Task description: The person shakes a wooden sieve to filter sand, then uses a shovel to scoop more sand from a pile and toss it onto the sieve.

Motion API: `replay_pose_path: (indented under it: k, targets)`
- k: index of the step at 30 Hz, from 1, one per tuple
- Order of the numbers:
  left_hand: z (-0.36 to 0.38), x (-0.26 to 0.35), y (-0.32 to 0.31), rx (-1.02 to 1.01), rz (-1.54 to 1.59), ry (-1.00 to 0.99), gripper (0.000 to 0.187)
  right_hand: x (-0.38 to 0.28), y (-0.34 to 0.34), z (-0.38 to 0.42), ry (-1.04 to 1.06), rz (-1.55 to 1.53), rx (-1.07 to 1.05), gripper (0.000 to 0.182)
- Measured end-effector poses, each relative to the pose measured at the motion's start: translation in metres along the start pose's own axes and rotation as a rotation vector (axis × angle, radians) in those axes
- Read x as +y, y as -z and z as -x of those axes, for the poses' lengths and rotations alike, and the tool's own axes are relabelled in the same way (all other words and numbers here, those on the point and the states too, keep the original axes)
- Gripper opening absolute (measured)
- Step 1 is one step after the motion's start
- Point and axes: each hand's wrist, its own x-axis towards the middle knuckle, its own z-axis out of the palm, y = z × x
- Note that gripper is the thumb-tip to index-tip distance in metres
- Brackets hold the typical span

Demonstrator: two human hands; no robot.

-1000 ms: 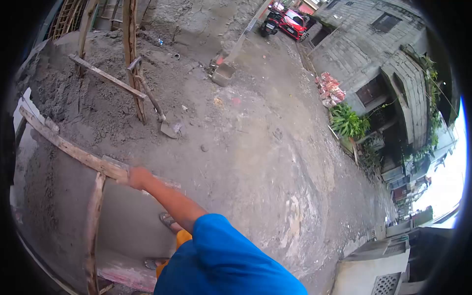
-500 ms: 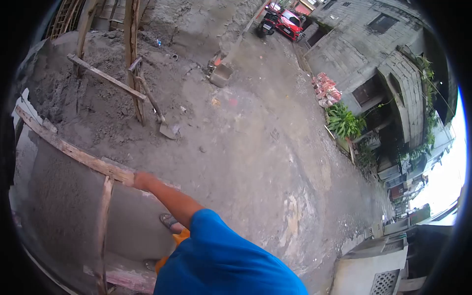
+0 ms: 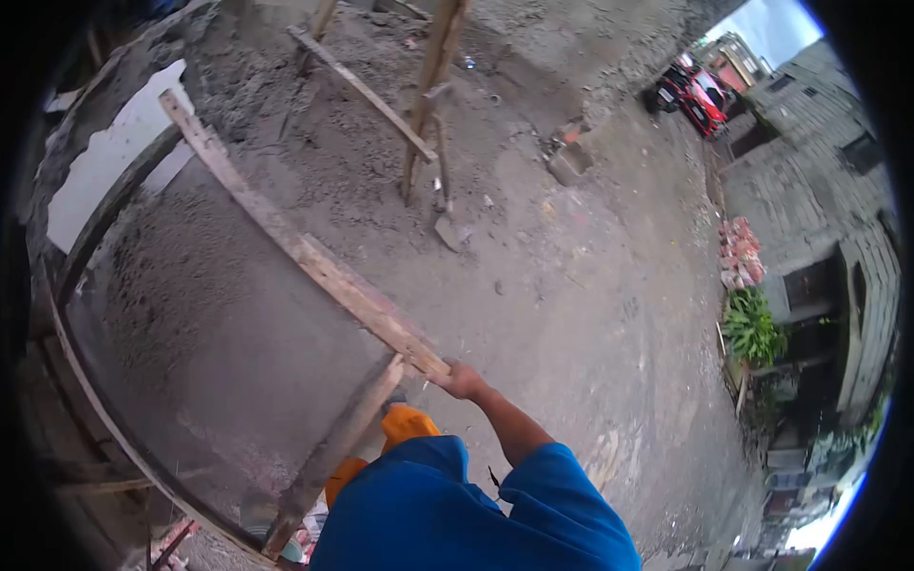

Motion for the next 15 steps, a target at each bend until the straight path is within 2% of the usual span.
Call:
replay_pose_path:
  k: [2, 3, 5, 6, 7, 8, 9, 10, 12, 13, 14, 15]
  targets:
    - [0.001, -0.056, 0.041, -0.048, 0.180, -0.038, 0.063, 0.029, 0.003, 0.016, 0.037, -0.078, -0.027, 0.066]
    - [0.003, -0.082, 0.050, -0.062, 0.223, -0.051, 0.063, 0.036, -0.002, 0.012, 0.200, -0.276, 0.024, 0.061]
    - [0.012, -0.048, 0.016, -0.095, -0.008, -0.046, 0.069, 0.029, -0.008, -0.026, 0.232, -0.292, 0.000, 0.058]
    - [0.004, -0.018, -0.010, -0.134, -0.037, -0.011, 0.069, 0.007, -0.010, -0.052, 0.248, -0.293, -0.013, 0.060]
    - [-0.006, 0.023, -0.048, -0.111, -0.052, -0.059, 0.068, -0.031, -0.009, -0.080, 0.245, -0.298, -0.011, 0.062]
    - [0.022, 0.082, -0.098, -0.083, -0.108, -0.053, 0.064, -0.108, 0.012, -0.078, 0.124, 0.125, 0.100, 0.073]
    - [0.016, 0.122, -0.119, -0.078, -0.145, -0.180, 0.068, -0.152, 0.021, -0.097, 0.162, 0.167, 0.139, 0.087]
    - [0.042, 0.168, -0.145, -0.035, -0.265, -0.216, 0.069, -0.191, 0.036, -0.108, 0.221, 0.185, 0.195, 0.092]
    - [0.062, 0.243, -0.166, -0.108, -0.329, -0.352, 0.068, -0.271, 0.076, -0.103, 0.397, 0.158, 0.259, 0.093]
    - [0.076, 0.273, -0.172, -0.184, -0.361, -0.346, 0.067, -0.309, 0.096, -0.086, 0.348, 0.098, 0.165, 0.092]
    - [0.084, 0.279, -0.171, -0.169, -0.342, -0.333, 0.067, -0.335, 0.108, -0.071, 0.297, 0.045, 0.068, 0.092]
    - [0.089, 0.285, -0.173, -0.129, -0.354, -0.327, 0.067, -0.334, 0.104, -0.068, 0.307, 0.060, 0.058, 0.092]
